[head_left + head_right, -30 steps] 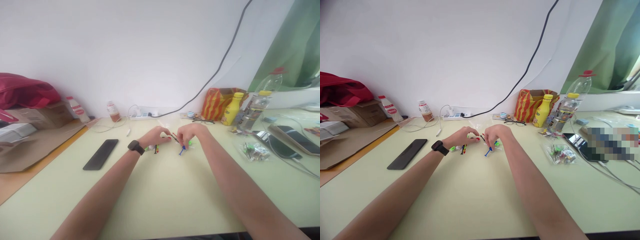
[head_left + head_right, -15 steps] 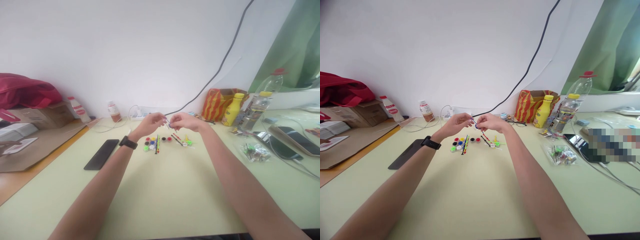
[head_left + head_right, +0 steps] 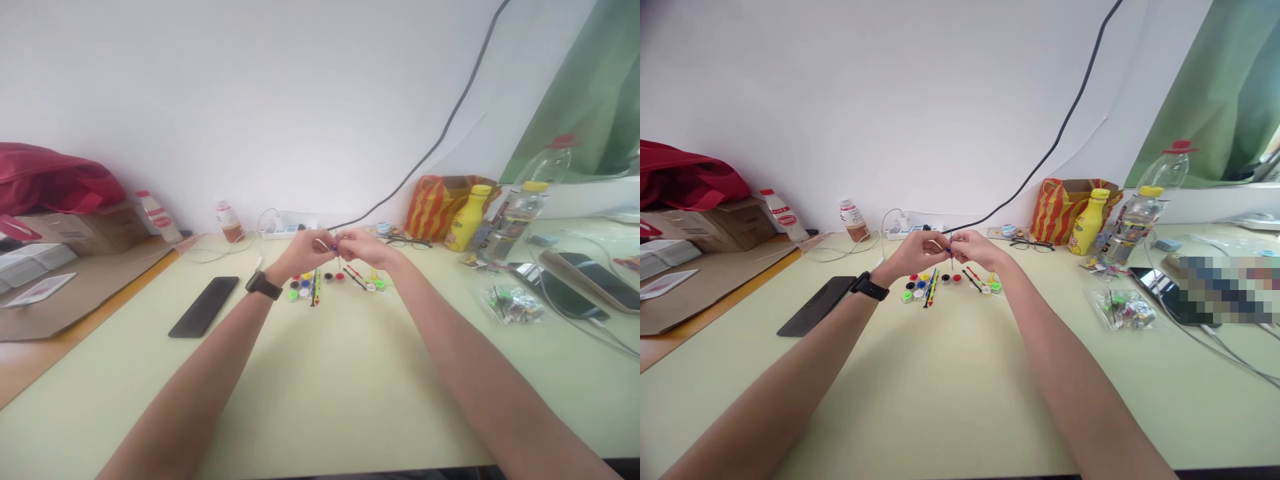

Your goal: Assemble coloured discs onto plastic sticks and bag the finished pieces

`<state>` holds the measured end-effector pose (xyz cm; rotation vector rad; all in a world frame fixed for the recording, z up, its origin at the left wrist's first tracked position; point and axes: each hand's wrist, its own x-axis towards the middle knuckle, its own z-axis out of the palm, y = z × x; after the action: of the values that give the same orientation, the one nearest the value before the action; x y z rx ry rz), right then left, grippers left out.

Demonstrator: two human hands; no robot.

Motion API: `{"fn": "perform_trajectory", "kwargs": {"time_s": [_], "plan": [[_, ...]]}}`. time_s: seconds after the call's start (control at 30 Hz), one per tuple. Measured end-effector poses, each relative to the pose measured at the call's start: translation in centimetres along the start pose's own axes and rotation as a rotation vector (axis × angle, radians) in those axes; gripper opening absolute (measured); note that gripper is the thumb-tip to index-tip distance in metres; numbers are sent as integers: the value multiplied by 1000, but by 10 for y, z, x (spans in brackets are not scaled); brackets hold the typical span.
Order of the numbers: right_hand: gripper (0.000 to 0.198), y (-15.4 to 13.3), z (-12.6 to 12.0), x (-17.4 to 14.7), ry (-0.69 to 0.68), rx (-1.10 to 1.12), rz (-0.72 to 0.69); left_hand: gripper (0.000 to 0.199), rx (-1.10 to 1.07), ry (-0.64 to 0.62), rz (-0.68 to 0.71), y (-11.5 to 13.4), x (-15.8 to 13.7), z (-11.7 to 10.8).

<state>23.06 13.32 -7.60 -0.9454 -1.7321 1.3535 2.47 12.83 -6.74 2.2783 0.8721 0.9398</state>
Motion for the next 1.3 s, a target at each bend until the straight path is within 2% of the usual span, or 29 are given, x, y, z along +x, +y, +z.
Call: {"fn": "perform_trajectory", "kwargs": {"time_s": [0.1,0.23,0.47,0.7,0.83,0.93,1.07,1.17,1.3], "plan": [[14,4,4,2,9,-56,36,14,23,-27,-2,0,-2,2],[3,6,5,1,-30,-88,75,16,47,-68,-19,-4,-5,3],[11,-5,-1,-7,-81,-146,42,19,-10,-75,-12,-7,-3,-3],[9,-3,5,-5,-85,-365,86,14,-8,-114,-19,-4,-5,0],[15,4,2,-2,-5,-539,155,19,82,-162,-59,-9,-8,2],[13,9,-3,-1,10,-670,220,18,69,-316,-50,-12,-10,6],[9,6,-16,-4,-54,-776,303,21,93,-474,-77,-16,-11,12],[14,-4,-33,-13,-111,-812,350,19,137,-489,-72,-19,-9,9],[32,-16,-54,-26,-245,-860,436,28,211,-409,-16,-25,-8,1]]}}
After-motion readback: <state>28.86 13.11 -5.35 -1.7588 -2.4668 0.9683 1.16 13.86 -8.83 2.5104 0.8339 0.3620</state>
